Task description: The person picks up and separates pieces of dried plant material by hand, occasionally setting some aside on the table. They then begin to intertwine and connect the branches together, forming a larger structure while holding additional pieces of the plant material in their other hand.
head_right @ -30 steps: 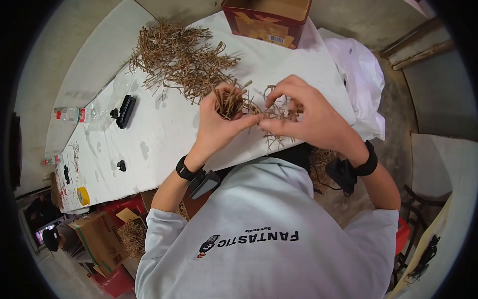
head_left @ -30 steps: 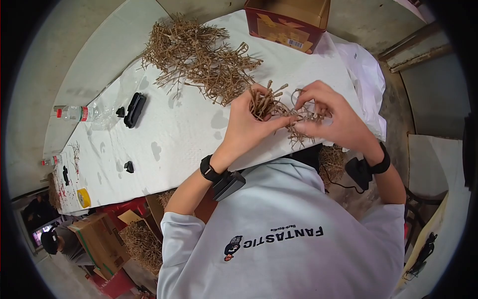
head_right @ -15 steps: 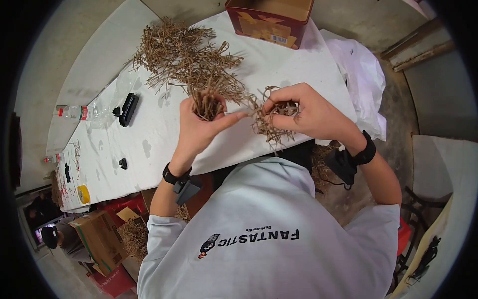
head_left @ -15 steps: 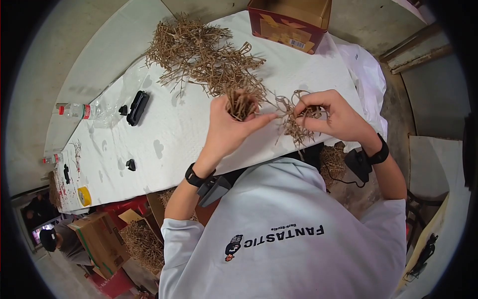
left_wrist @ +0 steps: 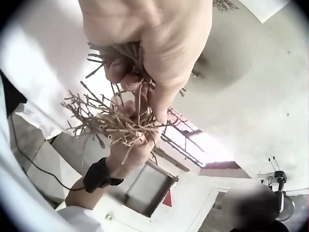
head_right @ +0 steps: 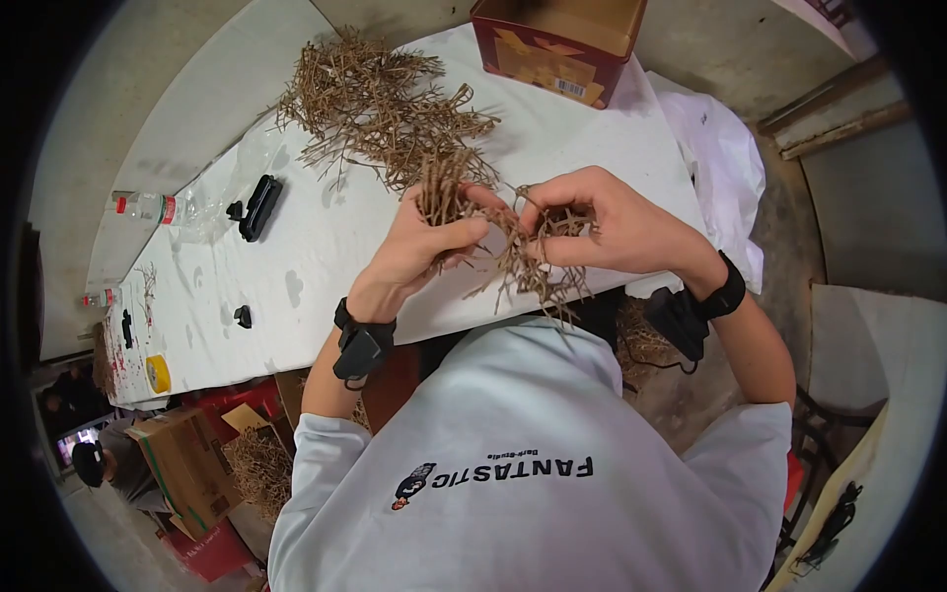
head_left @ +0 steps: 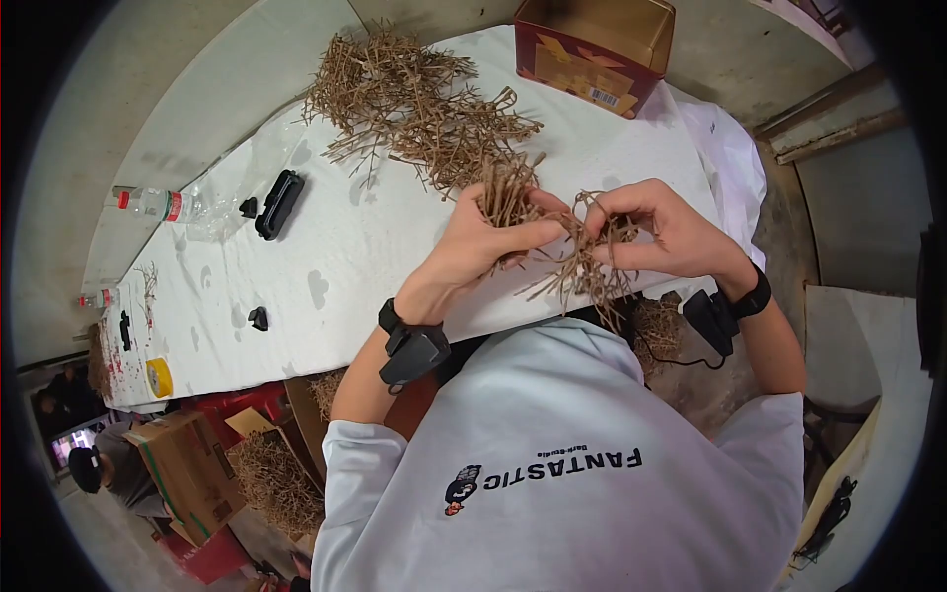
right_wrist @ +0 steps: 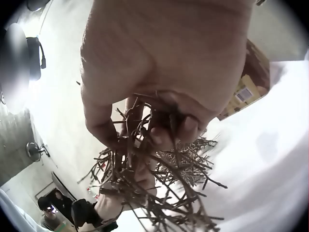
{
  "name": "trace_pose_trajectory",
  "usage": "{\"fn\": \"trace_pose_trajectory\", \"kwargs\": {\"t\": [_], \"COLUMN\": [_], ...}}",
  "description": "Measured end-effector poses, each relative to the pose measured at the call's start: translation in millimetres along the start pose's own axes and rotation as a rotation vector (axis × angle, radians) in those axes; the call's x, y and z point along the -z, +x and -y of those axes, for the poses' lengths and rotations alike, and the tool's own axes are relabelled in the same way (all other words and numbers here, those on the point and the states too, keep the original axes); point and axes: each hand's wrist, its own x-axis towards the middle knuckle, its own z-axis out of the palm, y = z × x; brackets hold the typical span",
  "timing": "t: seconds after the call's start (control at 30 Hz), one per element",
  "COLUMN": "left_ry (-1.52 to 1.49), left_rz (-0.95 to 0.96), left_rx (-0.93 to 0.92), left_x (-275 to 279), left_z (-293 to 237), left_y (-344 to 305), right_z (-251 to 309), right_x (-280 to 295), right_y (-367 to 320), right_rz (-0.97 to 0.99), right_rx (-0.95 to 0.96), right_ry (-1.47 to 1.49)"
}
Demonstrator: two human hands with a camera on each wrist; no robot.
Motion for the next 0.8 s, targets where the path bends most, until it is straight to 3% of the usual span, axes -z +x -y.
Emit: {"fn": "trace_pose_trajectory", "kwargs": {"t": [0.1,0.27,0.4,0.53,0.63,0.8], "left_ry": [-0.149,-0.209,-0.501,-0.471,-0.265,-0.433], "left_rz": [-0.037,-0.026,-0.049,-0.071,-0.027,-0.175], "left_rx": [0.126,0.097,0.148,0.121,0.028,-0.006], "left_x": [-7,-10,-4,-10,-15,-19], "left_z": [3,0,6,9,17,19], "left_y": [-2,-8,-12,-15,-13,-9], "right_z": [6,15,21,23,16,-2], "right_x": [0,1,-3,-10,-12,-9], "right_y": [1,1,0,2,4,5], "right_rz": [-0.028,-0.082,-0.141,-0.148,-0.180,-0.121], "right_rx": [-0.035,-0.019,-0.044,-0.051,-0.024,0.036], "right_ry": [-0.102,-0.283,-0.418,-0.356,-0.197,-0.202]}}
